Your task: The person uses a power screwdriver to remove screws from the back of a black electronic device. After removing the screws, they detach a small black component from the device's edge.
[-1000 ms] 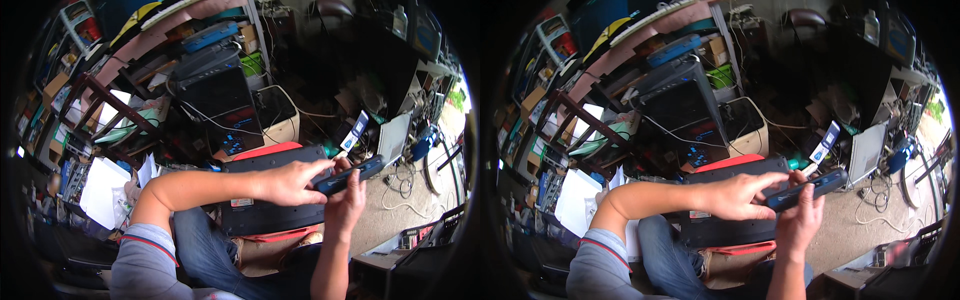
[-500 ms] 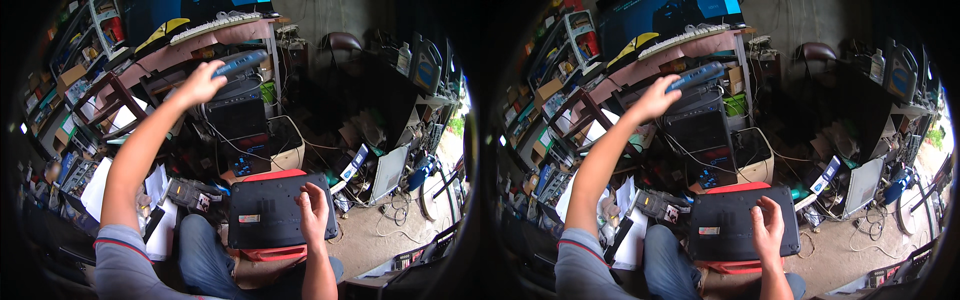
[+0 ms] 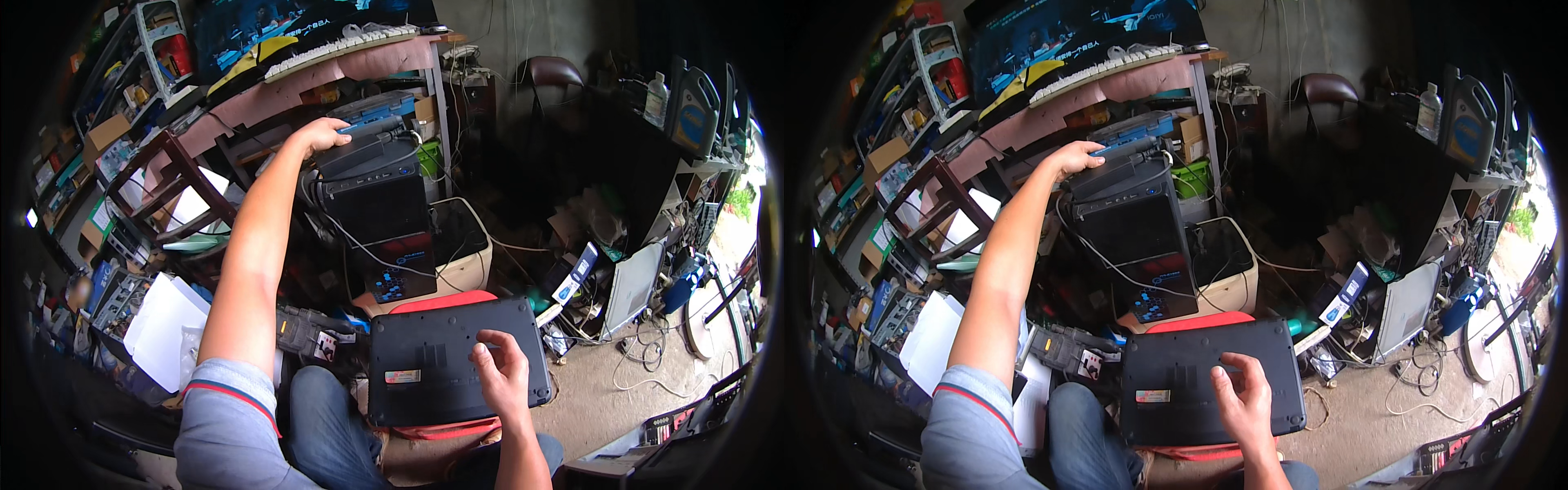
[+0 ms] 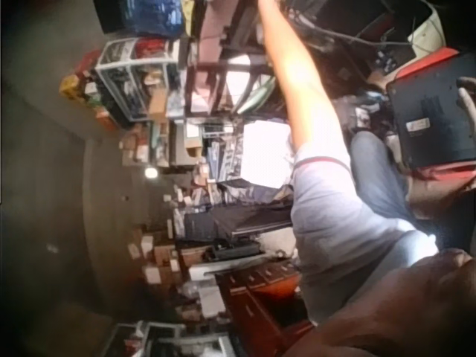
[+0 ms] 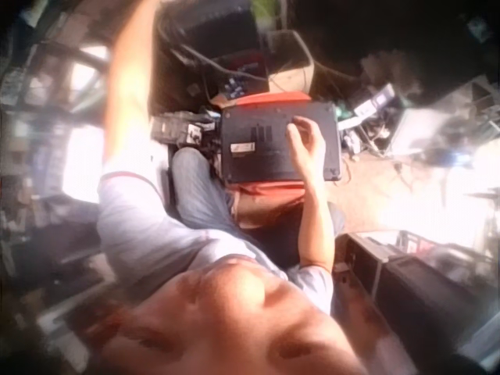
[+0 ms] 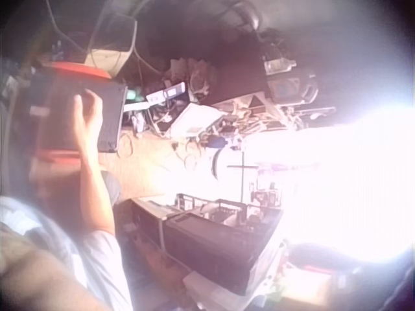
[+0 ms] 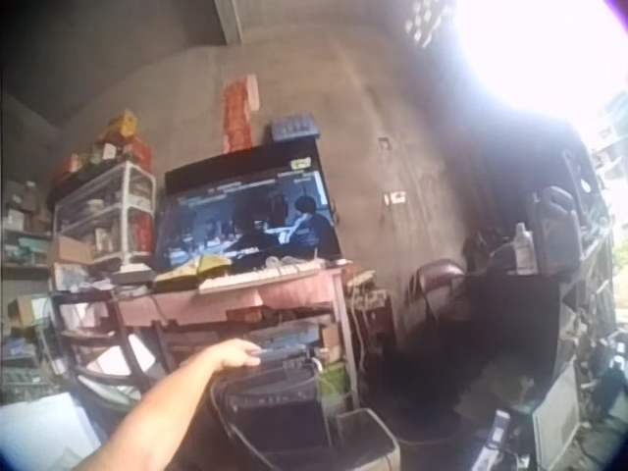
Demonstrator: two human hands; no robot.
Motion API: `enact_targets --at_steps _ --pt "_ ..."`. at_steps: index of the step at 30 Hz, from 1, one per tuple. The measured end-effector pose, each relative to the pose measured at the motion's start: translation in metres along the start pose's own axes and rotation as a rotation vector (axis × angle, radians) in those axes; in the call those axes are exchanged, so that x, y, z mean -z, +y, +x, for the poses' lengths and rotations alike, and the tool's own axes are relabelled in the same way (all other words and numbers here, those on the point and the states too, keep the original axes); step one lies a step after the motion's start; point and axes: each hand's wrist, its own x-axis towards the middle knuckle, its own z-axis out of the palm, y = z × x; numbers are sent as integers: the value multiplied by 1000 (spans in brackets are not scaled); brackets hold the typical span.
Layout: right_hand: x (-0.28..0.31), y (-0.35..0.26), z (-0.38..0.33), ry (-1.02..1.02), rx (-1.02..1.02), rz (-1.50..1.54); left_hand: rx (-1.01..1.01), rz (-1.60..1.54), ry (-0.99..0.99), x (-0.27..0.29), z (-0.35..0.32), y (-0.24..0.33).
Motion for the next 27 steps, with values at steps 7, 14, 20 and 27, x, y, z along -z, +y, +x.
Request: enact_targets --at_steps 7,14,20,27 --pt "-1 -4 0 -37 -69 8 -56 -23 -31 11 13 -22" --pt "48 -1 17 206 70 61 -87 143 62 5 -4 0" --pt "81 5 17 295 20 -8 -168 206 112 3 2 -17" --pt "124 13 14 353 -98 -307 -876 163 740 -22 -61 15"
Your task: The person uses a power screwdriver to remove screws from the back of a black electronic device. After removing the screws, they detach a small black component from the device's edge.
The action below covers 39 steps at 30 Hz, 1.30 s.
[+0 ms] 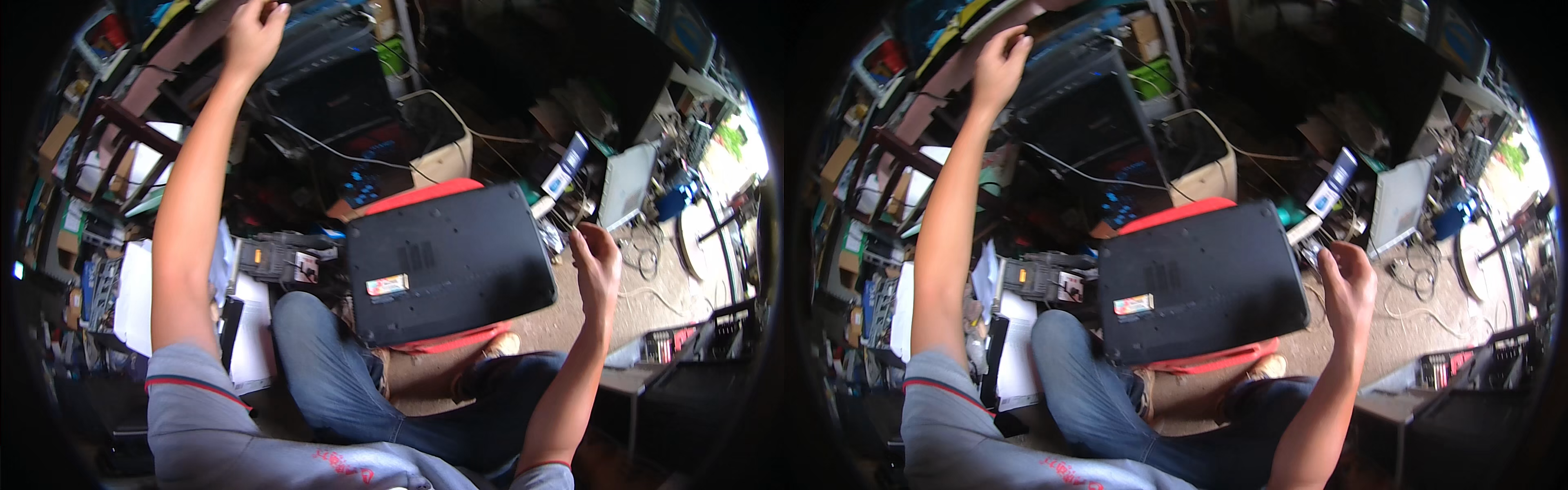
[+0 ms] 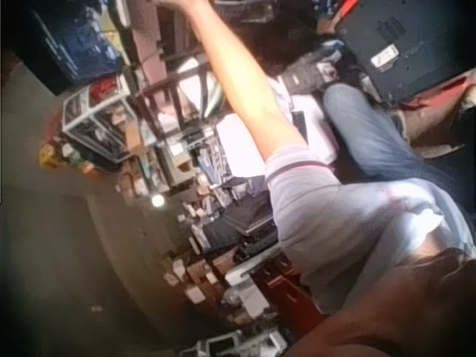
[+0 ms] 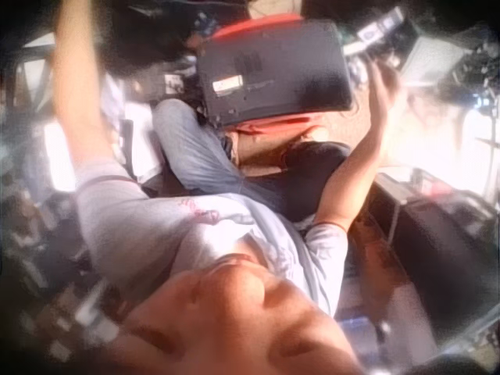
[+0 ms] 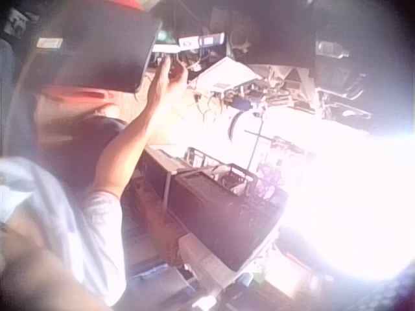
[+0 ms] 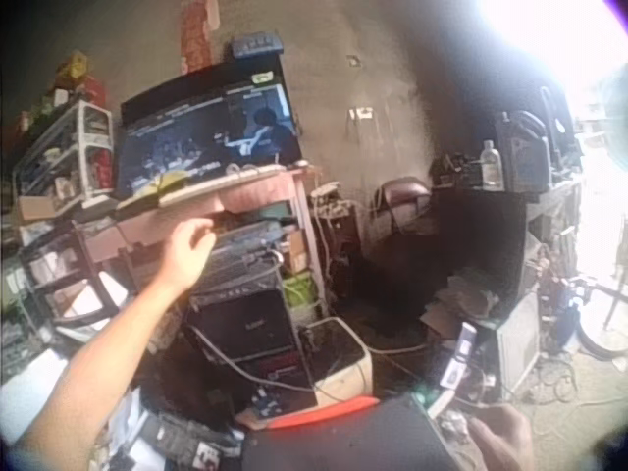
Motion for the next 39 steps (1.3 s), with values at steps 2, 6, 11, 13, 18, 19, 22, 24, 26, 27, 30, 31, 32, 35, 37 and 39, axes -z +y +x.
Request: enact_targets --at_steps 2,6,11,13,18,19,22,24,26,27,30,31,32,35,37,39 --pt "21 16 5 82 24 -117 163 -278 -161 -3 -54 97" --pt "34 29 5 42 -62 -149 417 -499 -521 -6 -176 165" --pt "37 35 0 -117 -148 -237 791 -249 -663 -16 -288 134" --pt "38 39 1 -146 -130 -279 998 -434 -672 -16 -299 128" --pt "21 26 -2 -286 -237 -300 1400 -763 -662 -13 -291 124" --pt "17 20 -6 -334 -265 -319 1453 -802 -673 -9 -290 121" --pt "15 23 -5 -362 -293 -338 1534 -921 -663 -2 -290 117" --pt "15 22 -6 -393 -287 -355 1540 -952 -650 1 -292 118" --pt "15 23 -6 -404 -294 -359 1527 -939 -644 5 -292 123" --pt "13 25 -8 -380 -267 -344 1507 -939 -644 7 -292 125" --pt "11 17 -9 -404 -306 -427 1478 -886 -681 5 -281 141" --pt "11 15 -11 -447 -310 -434 1472 -877 -700 2 -278 146" --pt "8 13 -12 -483 -324 -468 1461 -853 -688 1 -280 149" --pt "-2 9 -15 -542 -339 -543 1421 -812 -676 1 -285 147" --pt "-3 5 -20 -500 -334 -553 1282 -681 -625 -9 -301 138" --pt "-4 0 -31 -419 -338 -547 1023 -413 -586 -12 -306 142"
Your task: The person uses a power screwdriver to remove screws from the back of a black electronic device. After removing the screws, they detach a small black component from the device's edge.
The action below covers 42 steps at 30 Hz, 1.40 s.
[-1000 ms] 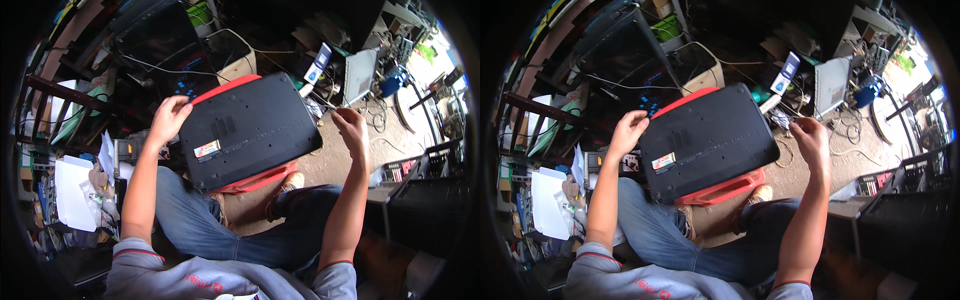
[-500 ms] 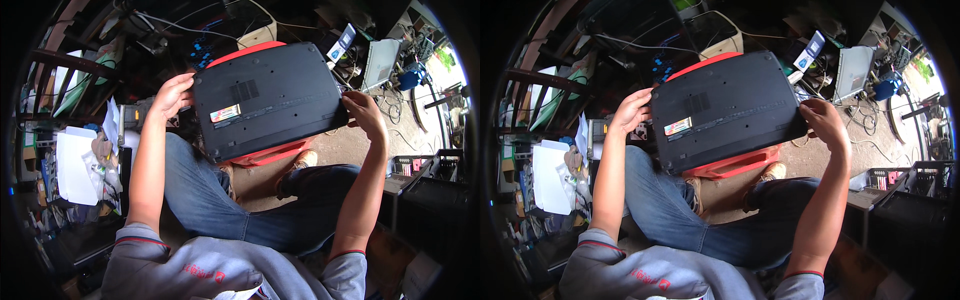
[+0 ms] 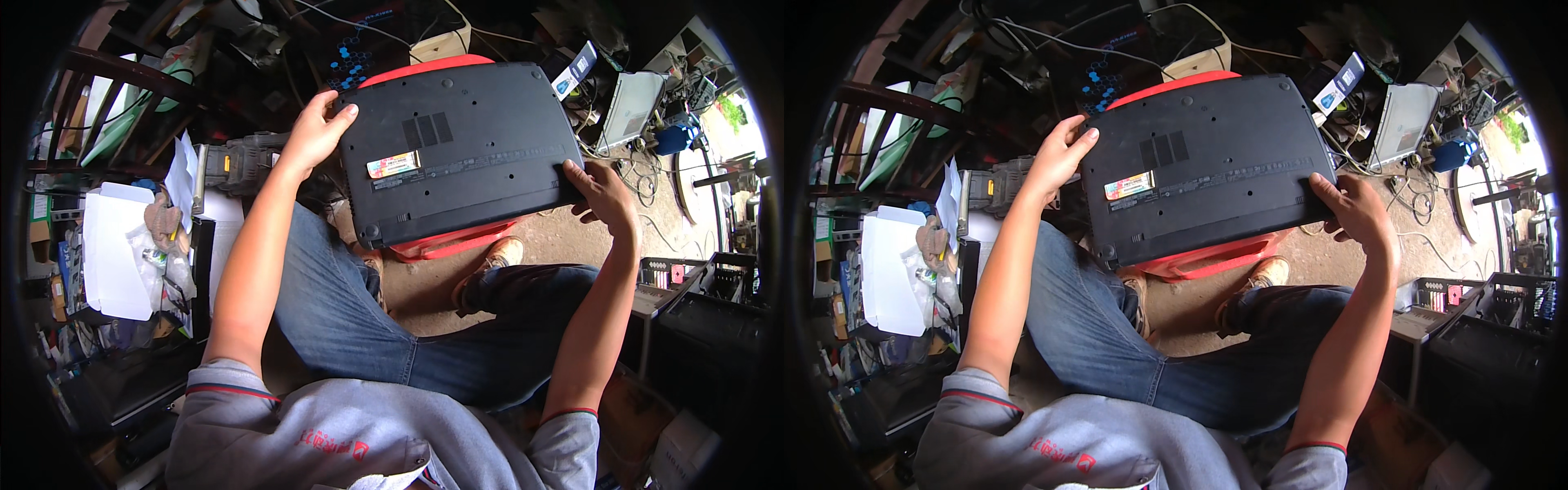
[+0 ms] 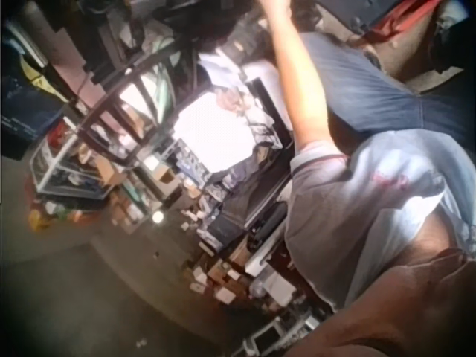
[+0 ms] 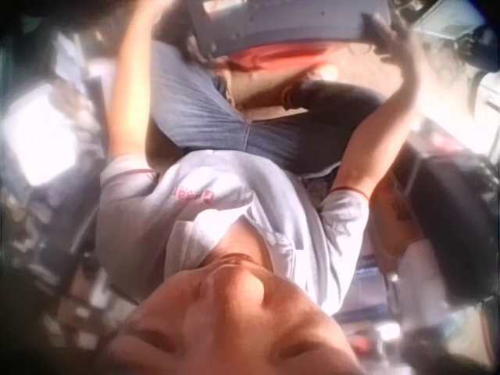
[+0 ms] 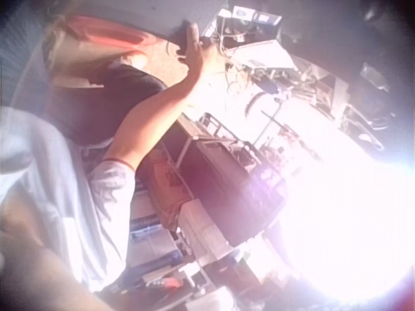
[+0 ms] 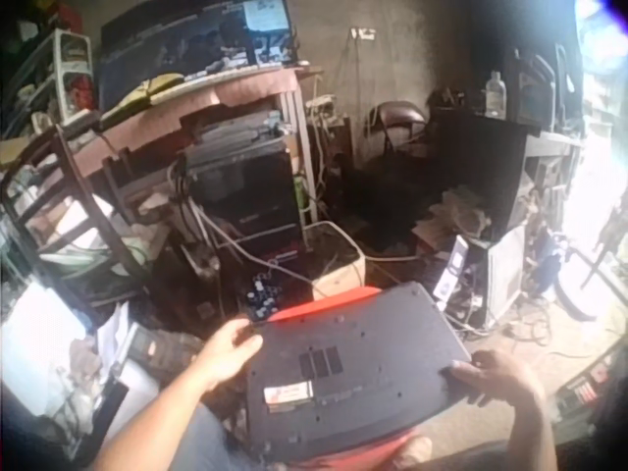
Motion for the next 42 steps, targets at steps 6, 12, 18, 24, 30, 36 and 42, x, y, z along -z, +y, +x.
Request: enact_targets --at_steps 6,12,18,24,30,36,42 --pt "-25 35 -25 221 -28 400 -778 168 -102 -5 -105 45" --pt "-48 34 -42 205 -106 883 -826 332 -162 -7 -147 18" --pt "-79 24 -44 156 -103 1012 -872 336 -54 -15 -146 12" --pt "-86 13 -43 146 -206 899 -951 359 -89 -17 -139 8" --pt "-97 11 -43 51 -272 768 -918 400 -105 -17 -138 10" --pt "-109 -2 -49 63 -249 784 -901 386 -104 -19 -136 11" --pt "-129 -18 -61 55 -250 847 -913 377 -83 -22 -133 6"
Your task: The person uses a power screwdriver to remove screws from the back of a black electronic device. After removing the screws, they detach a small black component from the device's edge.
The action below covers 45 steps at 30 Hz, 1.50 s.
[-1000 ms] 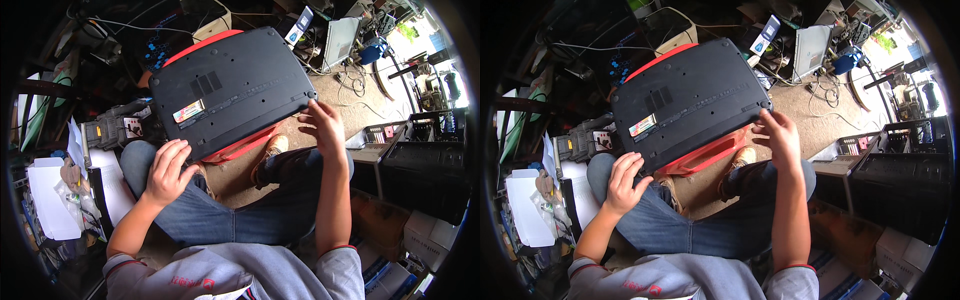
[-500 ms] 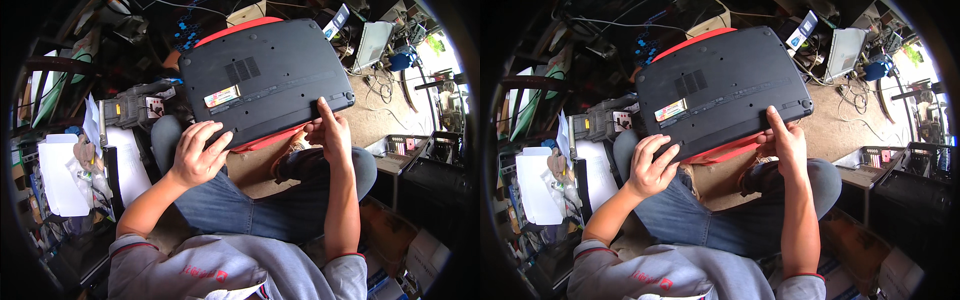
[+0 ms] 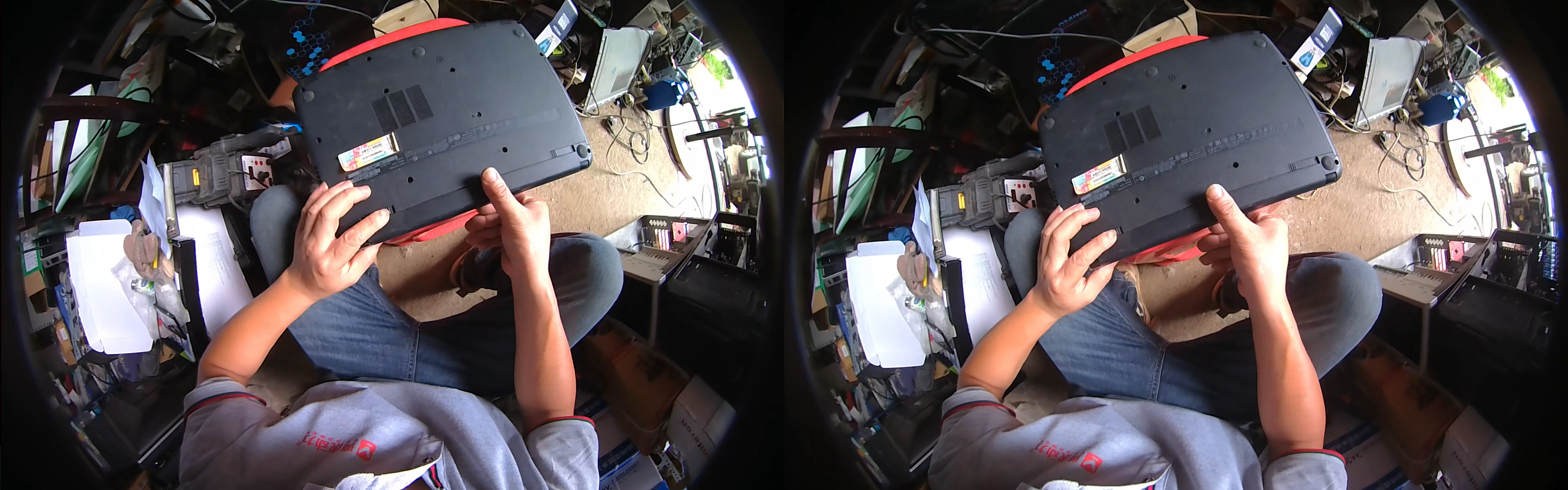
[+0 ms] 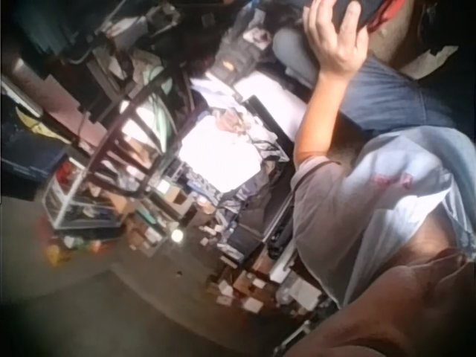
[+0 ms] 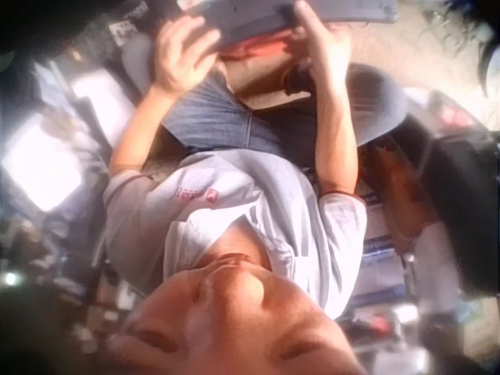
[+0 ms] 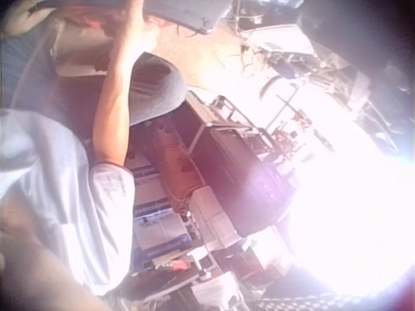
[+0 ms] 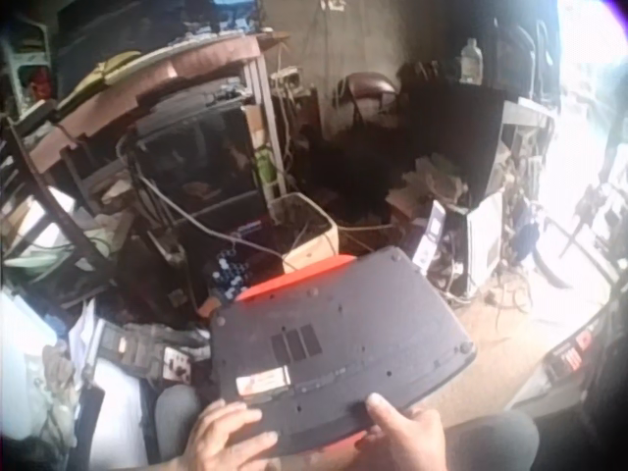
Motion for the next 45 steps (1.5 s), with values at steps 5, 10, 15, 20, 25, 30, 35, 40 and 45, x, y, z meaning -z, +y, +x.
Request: enact_targets --at_steps 5,10,15,20,25,30,35,40,45 --pt "-5 3 -1 41 43 65 -15 -44 56 -7 0 -6" --pt "-6 11 -1 32 96 128 -46 -32 1 -3 -3 -10" --pt "-5 16 2 24 134 119 -57 -36 1 -1 -3 -12" --pt "4 9 -8 -5 95 -67 -45 -34 -18 1 2 -8" --pt "70 -21 4 300 658 -328 -46 -18 18 -3 -3 -8" --pt "104 -45 55 210 524 -575 -65 -23 20 -7 -2 -8" --pt "82 -60 61 94 440 -629 -55 -18 16 -5 -1 -6" --pt "84 -64 63 95 375 -529 -38 -16 38 -6 1 -4" --pt "81 -64 56 64 387 -472 98 47 109 -8 1 13"
